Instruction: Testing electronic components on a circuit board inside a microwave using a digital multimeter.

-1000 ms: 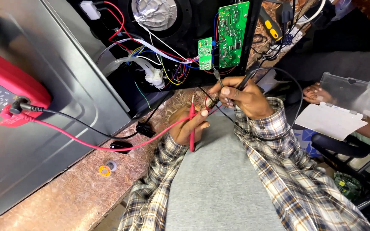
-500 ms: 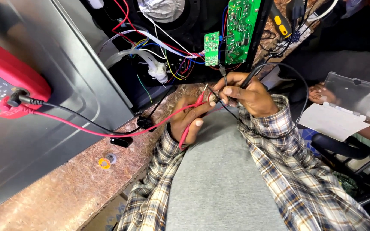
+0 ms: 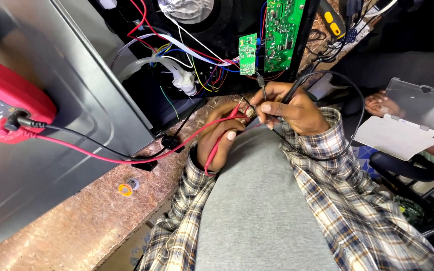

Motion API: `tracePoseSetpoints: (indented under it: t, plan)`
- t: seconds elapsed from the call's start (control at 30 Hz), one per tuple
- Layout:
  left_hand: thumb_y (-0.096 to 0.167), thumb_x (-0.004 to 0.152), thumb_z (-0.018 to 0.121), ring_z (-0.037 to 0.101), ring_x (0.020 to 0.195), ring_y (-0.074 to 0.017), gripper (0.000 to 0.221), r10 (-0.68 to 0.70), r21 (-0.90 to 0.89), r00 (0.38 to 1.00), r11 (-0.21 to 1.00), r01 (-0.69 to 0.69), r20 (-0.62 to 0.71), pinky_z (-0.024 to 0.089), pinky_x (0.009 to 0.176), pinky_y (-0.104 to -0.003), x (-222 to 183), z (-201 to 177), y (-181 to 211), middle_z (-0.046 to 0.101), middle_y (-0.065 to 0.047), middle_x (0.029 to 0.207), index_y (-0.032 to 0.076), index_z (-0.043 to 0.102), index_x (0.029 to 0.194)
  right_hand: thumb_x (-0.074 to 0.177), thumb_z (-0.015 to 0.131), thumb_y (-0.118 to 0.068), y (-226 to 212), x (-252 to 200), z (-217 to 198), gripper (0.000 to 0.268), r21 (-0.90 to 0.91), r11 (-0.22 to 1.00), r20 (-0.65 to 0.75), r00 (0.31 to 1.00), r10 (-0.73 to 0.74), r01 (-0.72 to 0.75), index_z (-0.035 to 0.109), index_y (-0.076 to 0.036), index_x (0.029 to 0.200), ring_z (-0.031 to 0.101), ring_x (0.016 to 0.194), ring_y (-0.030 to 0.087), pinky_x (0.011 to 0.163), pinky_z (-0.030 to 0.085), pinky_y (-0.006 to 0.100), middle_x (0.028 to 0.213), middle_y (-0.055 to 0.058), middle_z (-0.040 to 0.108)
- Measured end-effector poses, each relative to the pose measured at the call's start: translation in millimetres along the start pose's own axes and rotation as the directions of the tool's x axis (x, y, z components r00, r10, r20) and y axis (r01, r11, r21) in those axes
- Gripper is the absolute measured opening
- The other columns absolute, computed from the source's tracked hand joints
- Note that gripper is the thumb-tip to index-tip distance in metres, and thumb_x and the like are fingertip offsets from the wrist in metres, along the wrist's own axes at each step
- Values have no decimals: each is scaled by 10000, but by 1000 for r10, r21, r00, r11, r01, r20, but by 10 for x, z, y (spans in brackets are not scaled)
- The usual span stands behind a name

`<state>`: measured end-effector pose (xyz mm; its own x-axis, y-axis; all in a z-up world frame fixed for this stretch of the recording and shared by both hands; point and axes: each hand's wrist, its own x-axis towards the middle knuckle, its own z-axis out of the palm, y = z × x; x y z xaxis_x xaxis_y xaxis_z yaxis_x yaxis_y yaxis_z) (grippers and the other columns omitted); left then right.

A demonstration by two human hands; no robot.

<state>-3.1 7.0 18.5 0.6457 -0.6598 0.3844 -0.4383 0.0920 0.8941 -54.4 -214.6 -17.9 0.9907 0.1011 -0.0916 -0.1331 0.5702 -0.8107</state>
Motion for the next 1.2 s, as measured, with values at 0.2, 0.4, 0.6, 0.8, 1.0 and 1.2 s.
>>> tracePoseSetpoints:
  t: [0.2, 0.4, 0.6, 0.8, 1.0, 1.2]
  plan:
    - [223, 1090, 397, 670, 1140, -493, 281, 25, -40, 999, 999, -24, 23, 490, 997, -563, 50, 25, -29, 509, -346, 1430, 41, 571, 965, 934, 667, -63, 34, 6, -15, 229, -9, 1000, -1, 1000, 0, 0, 645, 99, 1094, 651, 479, 197, 415, 434, 226, 682, 222, 685]
    - [199, 1099, 389, 551, 1258, -597, 274, 81, -19, 996, 997, -80, 22, 408, 1029, -657, 152, -26, 81, 522, -378, 1399, 23, 532, 944, 971, 660, -125, 164, 85, 53, 212, -156, 988, -94, 995, -22, 7, 665, 60, 1075, 557, 505, 114, 452, 389, 207, 652, 96, 616]
    - [276, 1061, 374, 581, 1313, -437, 392, -92, 107, 995, 990, 96, -42, 440, 1127, -496, 199, 198, 222, 581, -340, 1344, 7, 624, 923, 928, 746, -292, 145, 166, 148, 277, -446, 894, -65, 998, 24, -51, 761, -118, 1142, 624, 947, 30, 853, 499, 213, 1041, -40, 758]
    - [399, 1029, 459, 588, 1222, -371, 596, -348, 121, 906, 916, 384, -240, 504, 1045, -436, 20, 52, 115, 545, -277, 1344, -76, 473, 1388, 946, 695, -388, 155, 297, 233, 293, -380, 910, -7, 983, -183, 167, 758, -102, 951, 608, 797, 66, 746, 464, 238, 888, -29, 730]
    - [600, 947, 391, 669, 732, -212, 806, -507, 261, 861, 836, 482, 34, 506, 728, -304, -147, -613, -520, 720, -140, 800, -15, 521, 1451, 935, 709, -397, 411, 442, 130, 322, -348, 914, -3, 975, -223, 208, 771, -93, 1020, 675, 873, 133, 791, 515, 252, 976, 25, 761]
    - [110, 927, 678, 848, 1000, -384, 518, -544, 13, 421, 623, 782, 726, 692, 913, -397, -676, -1318, -1488, 759, -344, 1209, 43, 584, 1432, 899, 705, -420, 507, 418, 140, 393, -429, 900, 64, 996, -56, 79, 765, -69, 1066, 575, 550, 95, 492, 399, 221, 748, 21, 695]
